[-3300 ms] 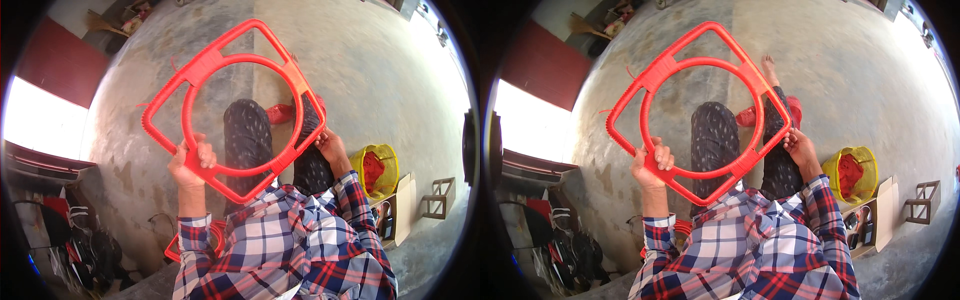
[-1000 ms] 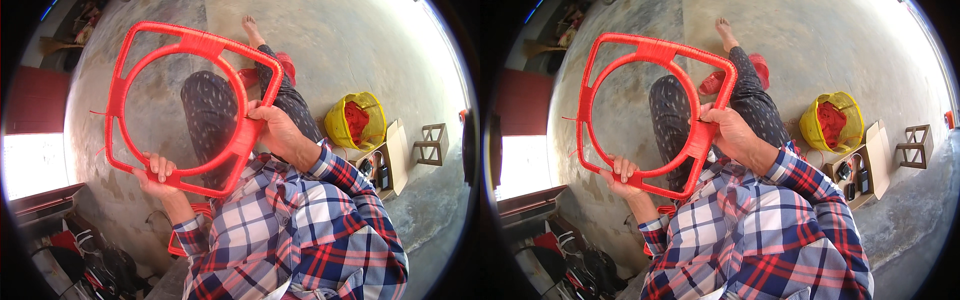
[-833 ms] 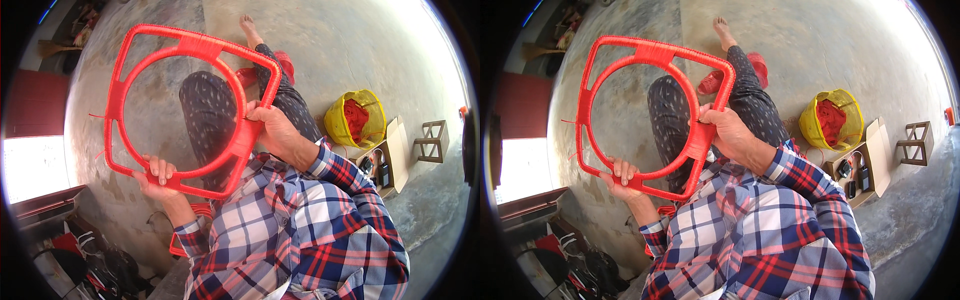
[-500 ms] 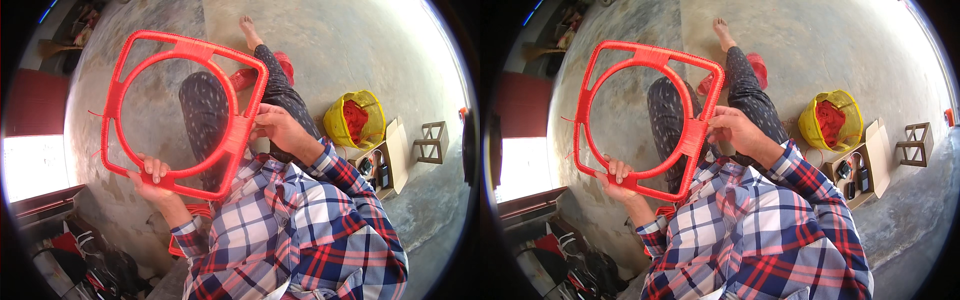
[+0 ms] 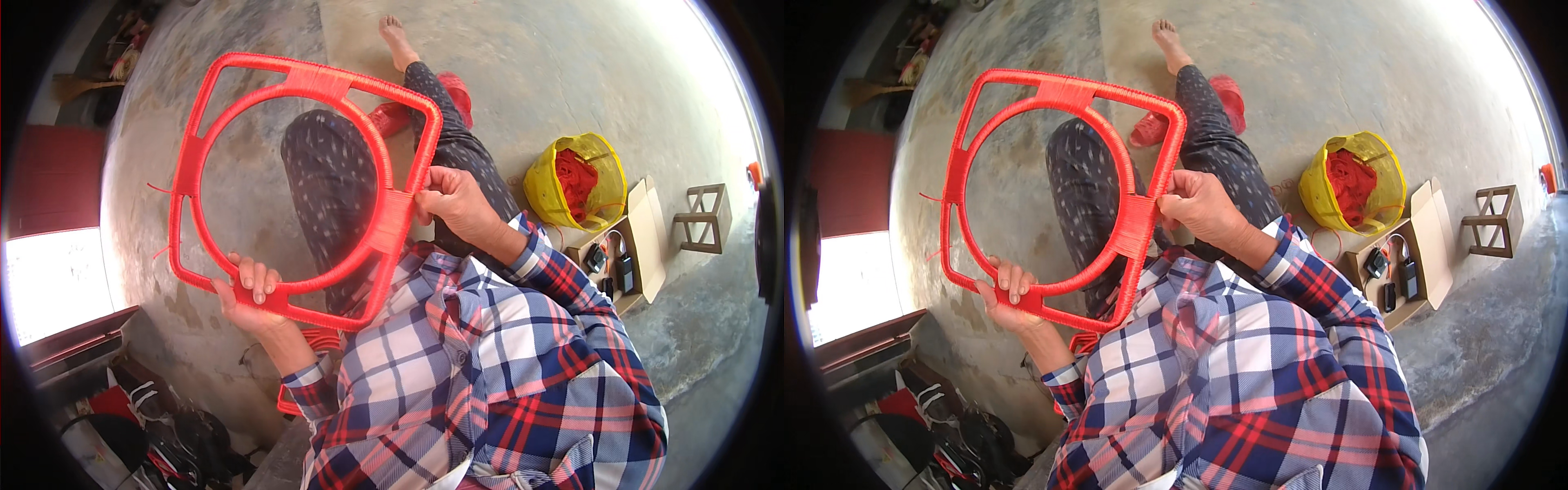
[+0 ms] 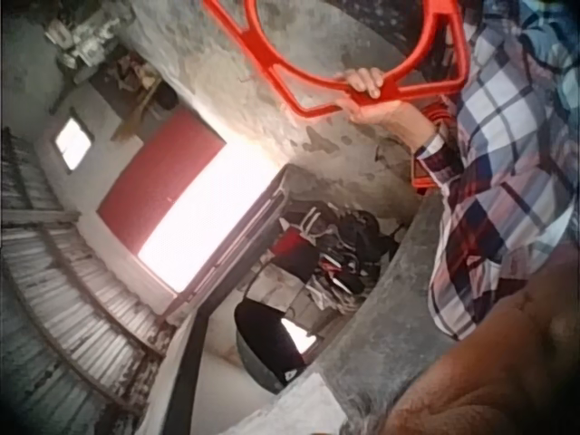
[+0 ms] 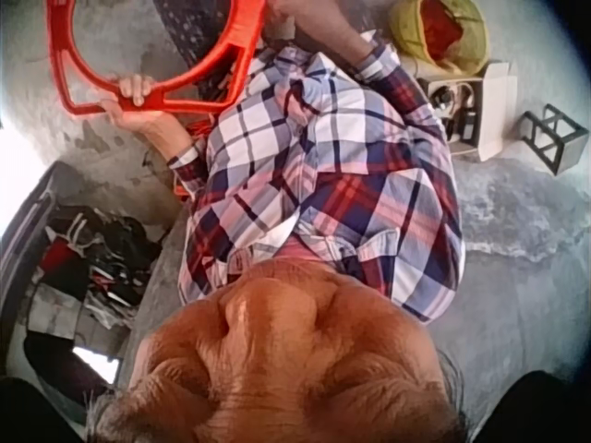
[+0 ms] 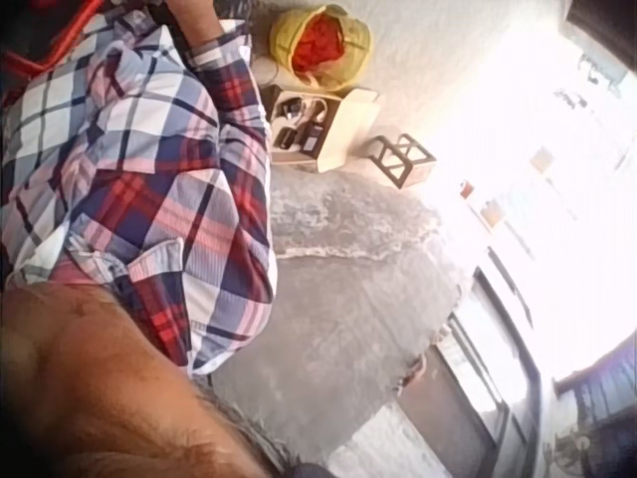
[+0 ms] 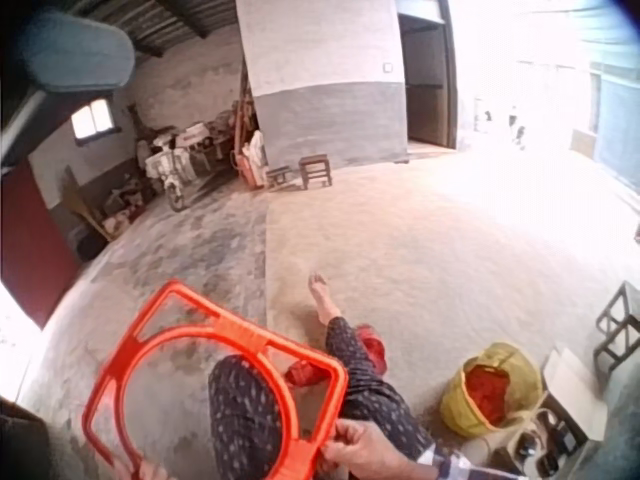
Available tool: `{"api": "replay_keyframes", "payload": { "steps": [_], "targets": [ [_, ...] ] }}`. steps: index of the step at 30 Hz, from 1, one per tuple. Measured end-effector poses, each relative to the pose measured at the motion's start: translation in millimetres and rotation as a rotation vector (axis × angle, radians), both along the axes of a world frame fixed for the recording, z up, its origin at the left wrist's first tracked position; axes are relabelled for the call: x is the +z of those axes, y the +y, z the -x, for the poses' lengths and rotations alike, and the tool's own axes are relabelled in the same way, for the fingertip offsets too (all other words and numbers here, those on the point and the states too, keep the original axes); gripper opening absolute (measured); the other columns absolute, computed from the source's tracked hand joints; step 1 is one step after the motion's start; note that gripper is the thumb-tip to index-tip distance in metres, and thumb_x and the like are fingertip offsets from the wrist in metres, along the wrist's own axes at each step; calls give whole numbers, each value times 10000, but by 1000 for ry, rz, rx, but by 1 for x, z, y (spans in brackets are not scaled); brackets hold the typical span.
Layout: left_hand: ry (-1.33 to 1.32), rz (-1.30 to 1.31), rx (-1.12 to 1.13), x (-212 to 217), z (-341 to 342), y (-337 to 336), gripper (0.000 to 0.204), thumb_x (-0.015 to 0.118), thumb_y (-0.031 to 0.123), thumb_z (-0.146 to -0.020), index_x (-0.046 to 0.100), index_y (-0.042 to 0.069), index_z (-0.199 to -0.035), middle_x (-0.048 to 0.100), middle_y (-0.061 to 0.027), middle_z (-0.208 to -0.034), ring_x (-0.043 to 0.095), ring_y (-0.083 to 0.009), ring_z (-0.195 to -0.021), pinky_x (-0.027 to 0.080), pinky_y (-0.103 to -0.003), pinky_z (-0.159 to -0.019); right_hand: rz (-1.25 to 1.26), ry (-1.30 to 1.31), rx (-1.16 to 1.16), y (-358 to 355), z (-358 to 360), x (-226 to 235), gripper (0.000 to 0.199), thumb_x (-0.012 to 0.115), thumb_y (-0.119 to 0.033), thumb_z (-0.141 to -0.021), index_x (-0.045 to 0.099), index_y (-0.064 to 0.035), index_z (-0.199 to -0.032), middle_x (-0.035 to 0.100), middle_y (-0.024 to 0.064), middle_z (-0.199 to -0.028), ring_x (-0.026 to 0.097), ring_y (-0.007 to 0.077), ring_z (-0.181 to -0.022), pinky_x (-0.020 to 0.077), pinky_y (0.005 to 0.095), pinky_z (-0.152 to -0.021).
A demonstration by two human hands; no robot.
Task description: The person is winding red twine around various red and black plastic frames while sitting on the floor.
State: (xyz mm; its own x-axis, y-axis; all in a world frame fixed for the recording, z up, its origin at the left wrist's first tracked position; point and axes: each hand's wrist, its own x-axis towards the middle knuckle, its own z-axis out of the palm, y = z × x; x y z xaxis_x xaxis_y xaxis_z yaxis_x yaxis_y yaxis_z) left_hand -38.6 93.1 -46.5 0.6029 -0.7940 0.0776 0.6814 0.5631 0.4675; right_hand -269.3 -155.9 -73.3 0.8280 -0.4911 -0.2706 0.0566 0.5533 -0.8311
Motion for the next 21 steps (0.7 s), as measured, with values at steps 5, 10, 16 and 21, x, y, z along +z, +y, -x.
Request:
{"api": "replay_keyframes", "payload": {
  "steps": [5, 10, 16, 21],
  "targets": [
    [19, 15, -20, -1, 2, 0, 448, 552, 313, -974, 494, -39, -1246, 475, -54, -762, 440, -133, -569, 429, -299, -613, -30, 56, -54, 2, 2, -2, 110, 572, -60, -871, 626, -6, -950, 633, 17, -755, 576, 90, -606, 479, 241, -610],
    [22, -2, -40, 1, 4, -1, 460, 558, 322, -971, 493, -42, -1244, 477, -57, -762, 440, -135, -567, 427, -297, -610, -22, -82, -42, 4, 1, 1, 115, 654, -111, -895, 620, -7, -933, 648, 37, -828, 603, 98, -692, 497, 242, -604],
    [42, -1, -46, 1, 6, -4, 462, 569, 318, -965, 492, -46, -1240, 476, -58, -763, 436, -133, -560, 421, -295, -603, 30, -80, -76, 10, -1, 1, 158, 657, -174, -927, 620, -22, -951, 646, 37, -838, 598, 95, -696, 488, 247, -586],
    [45, -46, -14, -1, 7, -4, 484, 584, 352, -951, 512, -35, -1233, 484, -53, -754, 427, -129, -548, 403, -287, -576, -11, -90, -83, 10, 0, -2, 140, 639, -173, -940, 619, -35, -937, 643, 27, -825, 586, 88, -674, 477, 245, -576]
  ]
}}
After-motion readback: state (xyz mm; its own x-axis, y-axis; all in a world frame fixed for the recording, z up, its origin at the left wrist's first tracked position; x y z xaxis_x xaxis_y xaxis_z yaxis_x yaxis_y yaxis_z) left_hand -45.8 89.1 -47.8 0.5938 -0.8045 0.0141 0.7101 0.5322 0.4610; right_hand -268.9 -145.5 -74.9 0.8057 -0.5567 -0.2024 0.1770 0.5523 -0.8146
